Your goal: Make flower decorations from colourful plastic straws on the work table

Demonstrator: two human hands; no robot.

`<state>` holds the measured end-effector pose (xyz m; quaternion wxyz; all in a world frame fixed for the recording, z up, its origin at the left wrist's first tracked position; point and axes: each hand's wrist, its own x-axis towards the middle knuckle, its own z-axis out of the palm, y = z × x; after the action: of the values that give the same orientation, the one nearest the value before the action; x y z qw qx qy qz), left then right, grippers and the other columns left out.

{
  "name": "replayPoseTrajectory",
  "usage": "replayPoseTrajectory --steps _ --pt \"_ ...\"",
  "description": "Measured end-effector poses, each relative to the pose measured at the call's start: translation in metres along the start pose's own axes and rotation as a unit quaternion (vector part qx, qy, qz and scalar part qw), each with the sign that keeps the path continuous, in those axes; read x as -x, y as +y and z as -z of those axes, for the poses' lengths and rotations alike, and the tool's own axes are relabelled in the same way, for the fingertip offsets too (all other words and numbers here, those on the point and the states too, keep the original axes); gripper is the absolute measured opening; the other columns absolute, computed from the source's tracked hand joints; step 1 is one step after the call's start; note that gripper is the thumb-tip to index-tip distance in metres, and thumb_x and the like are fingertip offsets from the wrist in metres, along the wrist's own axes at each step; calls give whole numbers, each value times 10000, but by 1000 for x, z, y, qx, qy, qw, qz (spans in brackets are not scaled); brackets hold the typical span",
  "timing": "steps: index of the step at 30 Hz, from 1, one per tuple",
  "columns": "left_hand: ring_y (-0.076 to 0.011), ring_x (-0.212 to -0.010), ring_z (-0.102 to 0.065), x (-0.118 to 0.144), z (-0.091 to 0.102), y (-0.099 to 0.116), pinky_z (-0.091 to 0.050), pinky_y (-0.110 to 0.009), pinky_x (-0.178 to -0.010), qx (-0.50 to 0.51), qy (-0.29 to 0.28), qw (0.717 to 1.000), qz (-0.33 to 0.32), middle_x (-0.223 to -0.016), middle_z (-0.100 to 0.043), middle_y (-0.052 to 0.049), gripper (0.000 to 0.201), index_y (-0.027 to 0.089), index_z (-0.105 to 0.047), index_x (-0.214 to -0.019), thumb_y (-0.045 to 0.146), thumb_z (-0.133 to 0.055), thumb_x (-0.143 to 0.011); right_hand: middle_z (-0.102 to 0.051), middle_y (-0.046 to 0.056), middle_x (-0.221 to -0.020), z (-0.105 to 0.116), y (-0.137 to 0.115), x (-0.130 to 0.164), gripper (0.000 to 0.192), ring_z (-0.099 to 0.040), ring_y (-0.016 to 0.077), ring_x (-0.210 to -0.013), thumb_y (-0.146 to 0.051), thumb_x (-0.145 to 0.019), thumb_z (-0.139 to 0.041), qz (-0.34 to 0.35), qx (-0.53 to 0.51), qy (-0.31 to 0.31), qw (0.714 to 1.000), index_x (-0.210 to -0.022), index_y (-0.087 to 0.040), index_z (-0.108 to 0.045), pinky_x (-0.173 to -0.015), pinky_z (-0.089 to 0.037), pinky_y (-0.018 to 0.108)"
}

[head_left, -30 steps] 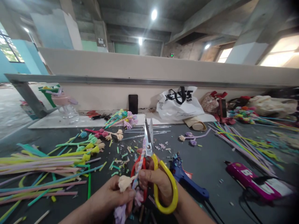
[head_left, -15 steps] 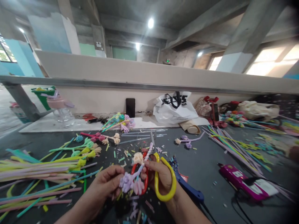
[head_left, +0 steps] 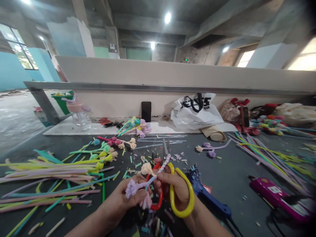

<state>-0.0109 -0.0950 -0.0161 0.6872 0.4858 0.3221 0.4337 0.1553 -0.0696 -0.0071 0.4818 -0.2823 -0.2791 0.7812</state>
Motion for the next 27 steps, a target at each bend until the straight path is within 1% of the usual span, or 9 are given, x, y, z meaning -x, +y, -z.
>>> replayPoseTrajectory --steps 2,4,7,10,16,18,21,23,27 --pt "-129 -573 -540 0 0 0 -404 -233 -572 39 -12 999 20 -649 -622 -21 176 159 -637 -746 314 -665 -668 -547 -38 -491 1 0 1 398 -492 86 -423 -165 -629 -662 -15 -2 -17 1000 -1006 -160 -534 -421 -400 185" --pt "-132 -548 -551 0 -1 2 -414 -235 -555 59 -16 996 62 -631 -631 -38 190 134 -662 -696 313 -689 -637 -539 -41 -493 0 -1 1 404 -493 86 -427 -155 -614 -674 -21 -4 -17 1000 -994 -158 -536 -424 -400 186" --pt "-123 -539 -558 -3 -2 6 -418 -215 -540 79 1 990 114 -634 -641 -58 226 104 -695 -653 326 -708 -610 -552 -39 -523 -2 0 2 433 -503 86 -430 -142 -578 -701 -14 7 4 1000 -979 -161 -538 -416 -406 184" --pt "-100 -525 -547 -6 -3 7 -417 -196 -538 109 16 984 137 -646 -653 -58 215 111 -706 -646 323 -714 -609 -575 -32 -582 -3 3 1 458 -507 82 -425 -136 -561 -715 -7 21 17 1000 -979 -172 -532 -406 -407 184" --pt "-126 -583 -555 -3 0 -5 -434 -227 -598 106 2 987 119 -658 -645 -64 224 93 -695 -689 307 -707 -624 -586 -33 -658 0 15 0 495 -502 80 -431 -127 -586 -699 12 38 -16 999 -1025 -208 -485 -406 -410 193" --pt "-114 -578 -540 -2 0 -6 -430 -223 -602 109 -2 986 122 -651 -633 -52 225 94 -689 -702 303 -709 -623 -586 -33 -669 0 16 1 474 -507 79 -437 -132 -585 -699 6 43 -18 999 -1005 -207 -493 -404 -411 189" --pt "-76 -498 -493 -1 -1 -3 -403 -188 -534 108 1 985 131 -583 -603 -21 224 103 -676 -680 307 -726 -601 -584 -21 -643 -2 14 1 335 -499 71 -427 -171 -585 -707 -13 59 4 998 -878 -163 -544 -392 -409 181" --pt "-63 -444 -465 -2 -3 0 -375 -173 -475 106 3 984 141 -529 -586 -11 246 106 -659 -631 333 -737 -576 -576 -21 -611 -3 11 1 277 -491 65 -422 -193 -580 -721 -5 57 26 998 -796 -146 -553 -394 -410 178" --pt "-14 -331 -317 -1 -3 1 -204 -143 -336 59 -7 986 157 -464 -545 14 260 114 -614 -578 349 -726 -582 -542 -33 -503 -2 6 -1 250 -478 61 -400 -233 -590 -731 20 57 48 997 -708 -139 -532 -404 -394 170"
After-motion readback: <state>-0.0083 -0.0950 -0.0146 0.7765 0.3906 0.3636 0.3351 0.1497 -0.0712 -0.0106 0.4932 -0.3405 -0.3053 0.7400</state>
